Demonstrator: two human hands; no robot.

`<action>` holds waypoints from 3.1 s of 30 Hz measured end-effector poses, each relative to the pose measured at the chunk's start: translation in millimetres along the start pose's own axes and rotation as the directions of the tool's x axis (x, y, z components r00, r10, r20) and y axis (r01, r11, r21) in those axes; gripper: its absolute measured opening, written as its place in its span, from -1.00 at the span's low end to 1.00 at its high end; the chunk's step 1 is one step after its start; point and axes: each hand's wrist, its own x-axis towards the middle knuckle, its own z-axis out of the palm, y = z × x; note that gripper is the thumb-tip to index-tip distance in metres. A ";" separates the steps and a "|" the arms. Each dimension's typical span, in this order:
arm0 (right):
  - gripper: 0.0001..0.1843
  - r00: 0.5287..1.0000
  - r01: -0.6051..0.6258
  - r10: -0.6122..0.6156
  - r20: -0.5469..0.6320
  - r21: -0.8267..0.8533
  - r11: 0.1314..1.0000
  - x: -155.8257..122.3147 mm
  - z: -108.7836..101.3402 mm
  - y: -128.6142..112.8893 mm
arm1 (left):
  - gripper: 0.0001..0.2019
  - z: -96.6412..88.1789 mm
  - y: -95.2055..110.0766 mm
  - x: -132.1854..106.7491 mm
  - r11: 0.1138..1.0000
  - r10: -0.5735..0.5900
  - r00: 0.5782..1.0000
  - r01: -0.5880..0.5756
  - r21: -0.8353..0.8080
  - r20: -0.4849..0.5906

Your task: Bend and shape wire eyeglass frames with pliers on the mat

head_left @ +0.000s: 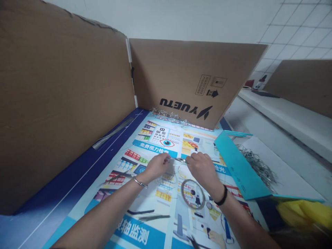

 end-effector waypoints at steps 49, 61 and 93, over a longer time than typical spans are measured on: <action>-0.86 0.986 -0.062 0.060 0.153 0.010 0.998 19.7 -16.3 -6.3 | -0.93 8.6 -0.1 1.9 0.862 -0.291 0.944 0.188 -0.470 -0.157; -0.89 0.991 -0.001 -0.001 0.132 0.020 1.000 17.3 -19.1 -13.1 | -0.90 -2.2 -9.4 7.3 0.905 -0.194 0.977 0.214 -0.368 0.091; -0.86 0.979 -0.016 0.015 0.204 0.000 1.000 14.8 -17.7 -18.6 | -0.92 7.3 -1.9 5.0 0.799 -0.335 0.939 0.325 -0.506 0.074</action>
